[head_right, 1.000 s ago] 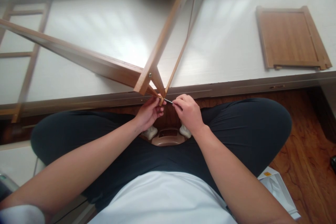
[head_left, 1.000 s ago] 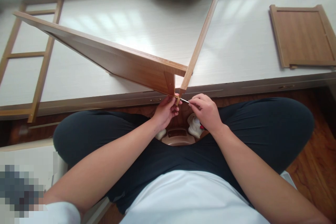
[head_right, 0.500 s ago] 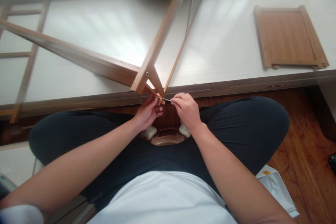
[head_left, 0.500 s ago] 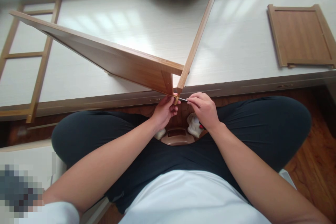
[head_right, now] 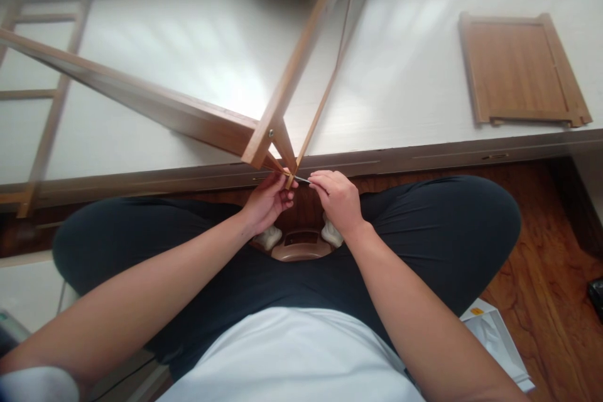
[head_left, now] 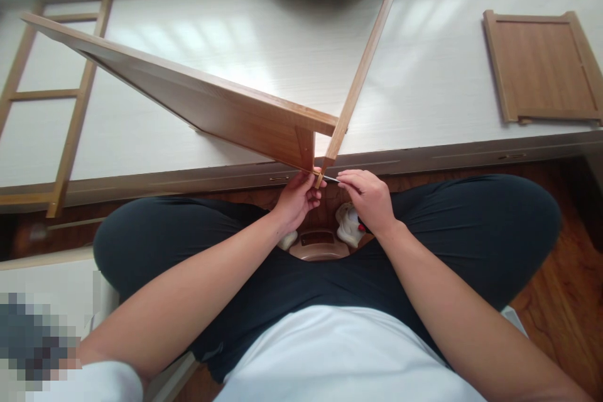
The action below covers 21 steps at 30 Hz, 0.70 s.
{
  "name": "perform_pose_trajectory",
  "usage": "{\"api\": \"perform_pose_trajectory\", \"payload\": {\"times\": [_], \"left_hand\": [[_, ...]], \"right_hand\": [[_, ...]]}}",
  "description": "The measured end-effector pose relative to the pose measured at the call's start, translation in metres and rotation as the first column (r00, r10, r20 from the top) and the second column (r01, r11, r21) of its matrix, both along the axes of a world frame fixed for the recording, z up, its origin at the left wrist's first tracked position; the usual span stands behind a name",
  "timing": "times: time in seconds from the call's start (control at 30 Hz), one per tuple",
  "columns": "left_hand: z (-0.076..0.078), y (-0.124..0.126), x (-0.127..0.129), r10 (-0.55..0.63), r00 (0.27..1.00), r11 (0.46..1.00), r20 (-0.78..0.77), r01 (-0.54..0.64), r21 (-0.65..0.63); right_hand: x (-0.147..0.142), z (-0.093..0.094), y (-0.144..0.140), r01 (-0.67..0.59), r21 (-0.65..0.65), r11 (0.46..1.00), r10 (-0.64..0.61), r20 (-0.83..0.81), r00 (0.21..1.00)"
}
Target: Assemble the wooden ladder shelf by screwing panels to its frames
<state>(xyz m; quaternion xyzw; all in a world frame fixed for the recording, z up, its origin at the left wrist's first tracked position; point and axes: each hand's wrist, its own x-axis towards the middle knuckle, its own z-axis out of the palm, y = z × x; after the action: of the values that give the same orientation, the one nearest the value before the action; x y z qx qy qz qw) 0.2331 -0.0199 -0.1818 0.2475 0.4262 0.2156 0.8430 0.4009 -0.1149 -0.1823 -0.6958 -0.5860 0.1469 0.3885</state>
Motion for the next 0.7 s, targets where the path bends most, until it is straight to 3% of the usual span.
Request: {"api": "perform_pose_trajectory", "payload": {"times": [0.7], "left_hand": [[-0.0028,-0.0002,-0.0004,0.003,1.0,1.0,0.014,-0.003,0.001]], "right_hand": [[-0.0033,0.0024,0.0008,0.04,-0.028,0.999,-0.043,-0.098,0.994]]}}
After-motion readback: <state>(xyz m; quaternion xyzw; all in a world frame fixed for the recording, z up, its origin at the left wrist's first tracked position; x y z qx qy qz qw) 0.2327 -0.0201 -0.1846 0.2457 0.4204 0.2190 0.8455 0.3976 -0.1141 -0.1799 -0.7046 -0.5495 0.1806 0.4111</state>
